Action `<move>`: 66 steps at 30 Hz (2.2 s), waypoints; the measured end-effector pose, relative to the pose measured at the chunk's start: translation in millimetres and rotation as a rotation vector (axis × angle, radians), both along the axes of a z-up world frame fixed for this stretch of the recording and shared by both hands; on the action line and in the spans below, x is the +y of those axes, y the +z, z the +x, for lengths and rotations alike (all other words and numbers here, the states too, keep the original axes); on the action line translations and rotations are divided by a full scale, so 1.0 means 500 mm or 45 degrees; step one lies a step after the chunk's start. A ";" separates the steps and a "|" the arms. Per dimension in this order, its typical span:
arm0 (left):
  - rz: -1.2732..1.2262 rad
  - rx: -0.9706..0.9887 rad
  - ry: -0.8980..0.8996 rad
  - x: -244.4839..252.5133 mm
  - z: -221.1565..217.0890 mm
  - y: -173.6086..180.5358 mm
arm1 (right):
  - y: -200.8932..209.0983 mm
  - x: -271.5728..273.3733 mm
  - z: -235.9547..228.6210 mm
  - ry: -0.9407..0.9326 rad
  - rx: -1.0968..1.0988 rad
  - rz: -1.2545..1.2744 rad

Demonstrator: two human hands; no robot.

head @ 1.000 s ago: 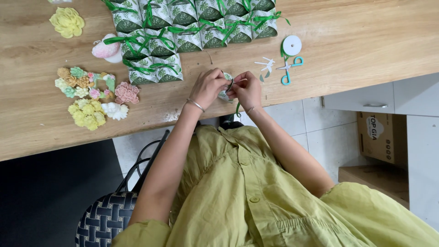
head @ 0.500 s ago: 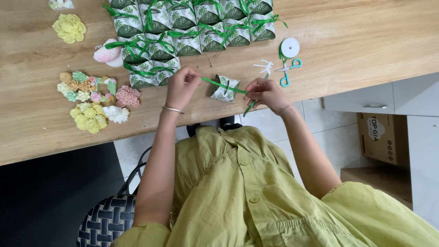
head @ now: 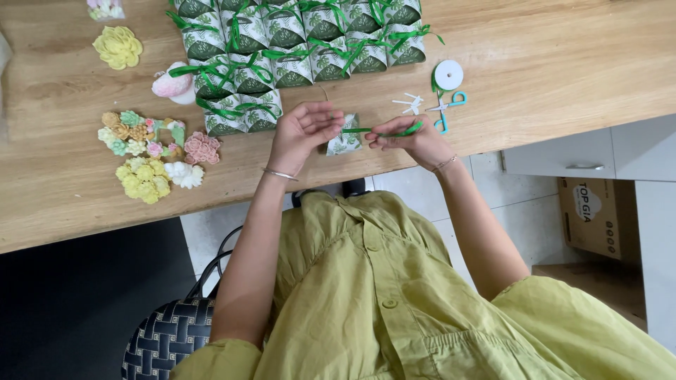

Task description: Packaging decorative wax melts into gift bags and small white boxes.

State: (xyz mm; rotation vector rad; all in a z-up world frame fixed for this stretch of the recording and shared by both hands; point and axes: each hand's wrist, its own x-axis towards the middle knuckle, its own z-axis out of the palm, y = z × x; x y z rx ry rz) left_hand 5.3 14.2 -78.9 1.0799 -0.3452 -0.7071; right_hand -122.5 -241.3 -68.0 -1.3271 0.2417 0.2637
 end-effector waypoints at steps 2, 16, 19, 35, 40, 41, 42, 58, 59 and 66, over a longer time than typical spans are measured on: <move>0.026 -0.025 0.036 0.000 -0.002 -0.015 | -0.012 0.009 0.016 -0.013 -0.005 -0.080; 0.483 -1.517 0.457 -0.032 0.001 0.093 | -0.030 0.069 0.088 0.126 -0.194 -0.329; 0.468 -1.300 0.236 -0.039 0.020 0.036 | -0.014 0.077 0.089 0.166 -0.216 -0.452; 0.607 -0.750 0.056 -0.007 0.008 0.044 | 0.014 0.145 0.057 -0.076 -0.760 -1.178; 0.583 -1.420 0.068 0.006 -0.001 0.058 | -0.069 0.092 0.078 0.038 -0.223 -0.800; 0.621 -1.451 0.106 0.006 -0.002 0.047 | -0.052 0.092 0.081 0.040 -0.152 -0.629; 0.659 -1.482 0.144 0.006 -0.002 0.036 | -0.035 0.091 0.083 0.042 -0.082 -0.458; 0.344 0.158 -0.109 0.030 0.035 -0.099 | -0.085 0.089 0.048 -0.376 -0.323 -0.206; 0.396 0.079 0.003 0.045 0.037 -0.100 | -0.086 0.080 0.038 -0.416 -0.231 -0.017; 0.476 -0.125 0.275 0.138 0.014 -0.150 | -0.144 0.041 -0.024 -0.662 0.034 0.537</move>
